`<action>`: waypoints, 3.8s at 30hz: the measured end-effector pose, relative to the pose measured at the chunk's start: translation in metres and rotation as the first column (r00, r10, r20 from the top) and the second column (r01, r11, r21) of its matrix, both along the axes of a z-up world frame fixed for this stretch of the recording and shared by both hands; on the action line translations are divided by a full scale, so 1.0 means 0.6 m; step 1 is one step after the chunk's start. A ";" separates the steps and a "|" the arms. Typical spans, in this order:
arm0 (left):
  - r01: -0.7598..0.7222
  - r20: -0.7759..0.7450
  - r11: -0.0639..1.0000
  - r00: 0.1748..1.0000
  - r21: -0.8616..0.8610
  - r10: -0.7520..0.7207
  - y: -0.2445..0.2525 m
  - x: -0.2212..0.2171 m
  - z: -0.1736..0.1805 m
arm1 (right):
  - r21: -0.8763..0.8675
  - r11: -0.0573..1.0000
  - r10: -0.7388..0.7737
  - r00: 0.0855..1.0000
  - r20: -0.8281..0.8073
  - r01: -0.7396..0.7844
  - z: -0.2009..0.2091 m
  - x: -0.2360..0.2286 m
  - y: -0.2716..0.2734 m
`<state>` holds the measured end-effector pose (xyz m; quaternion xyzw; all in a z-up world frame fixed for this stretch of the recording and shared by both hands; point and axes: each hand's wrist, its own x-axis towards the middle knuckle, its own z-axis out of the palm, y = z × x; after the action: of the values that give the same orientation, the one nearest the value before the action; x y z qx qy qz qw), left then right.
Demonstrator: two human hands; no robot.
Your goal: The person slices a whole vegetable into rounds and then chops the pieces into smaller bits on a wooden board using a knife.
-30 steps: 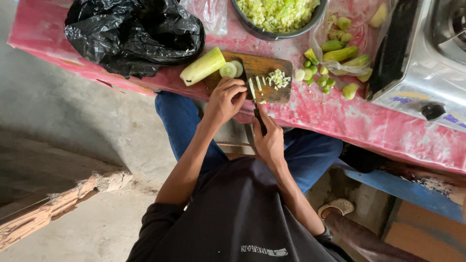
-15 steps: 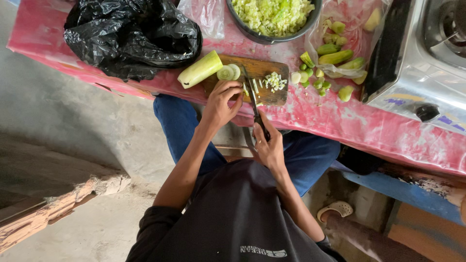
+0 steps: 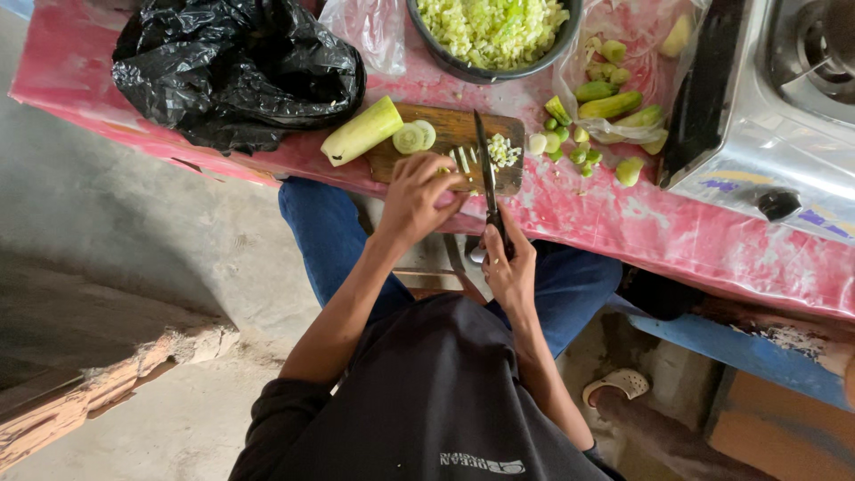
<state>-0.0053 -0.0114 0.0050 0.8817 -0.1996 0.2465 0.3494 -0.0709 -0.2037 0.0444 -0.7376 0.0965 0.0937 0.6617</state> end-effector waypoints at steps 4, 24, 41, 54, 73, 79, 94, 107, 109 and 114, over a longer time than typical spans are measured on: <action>0.038 -0.076 0.997 0.997 0.067 -0.033 -0.025 -0.002 0.001 | -0.002 1.000 0.025 1.000 -0.013 -0.025 0.002 0.005 -0.008; -0.110 -0.103 0.981 0.990 -0.162 0.094 -0.042 0.017 0.000 | -0.014 0.997 0.082 0.996 0.034 -0.082 0.025 0.014 -0.017; -0.144 0.059 0.987 0.987 -0.075 0.148 -0.020 -0.007 0.058 | -0.350 0.932 0.203 0.939 0.278 -0.098 0.029 0.018 0.004; -0.080 0.029 0.996 0.996 0.032 0.079 0.001 0.021 0.048 | -0.330 0.935 0.246 0.907 0.342 -0.129 0.031 0.039 0.019; -0.069 -0.016 0.994 0.997 0.087 0.070 -0.012 0.027 0.048 | -0.191 0.966 0.212 0.958 0.193 -0.175 0.010 0.056 0.006; -0.024 -0.032 0.994 0.999 0.107 0.027 -0.005 0.029 0.029 | 0.116 0.979 0.162 0.986 0.040 -0.165 0.012 0.055 -0.011; 0.099 -0.140 0.993 0.986 0.066 -0.089 -0.020 0.045 0.034 | 0.069 0.997 0.016 1.000 0.006 -0.016 -0.006 0.030 -0.056; 0.163 -0.079 0.977 0.985 0.140 -0.153 0.003 0.058 0.025 | 0.026 0.998 0.063 0.998 0.018 -0.063 0.007 0.017 -0.051; 0.175 -0.094 0.976 0.982 0.129 -0.164 0.005 0.059 0.026 | 0.006 0.998 0.066 0.997 0.030 -0.066 0.006 0.014 -0.052; 0.171 -0.148 0.984 0.976 0.051 -0.162 0.005 0.065 0.021 | -0.046 0.996 0.079 0.997 0.007 -0.078 0.003 0.003 -0.050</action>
<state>0.0334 -0.0087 0.0177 0.8879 -0.2550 0.1460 0.3540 -0.0692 -0.2336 0.0465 -0.7562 0.0666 0.1140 0.6409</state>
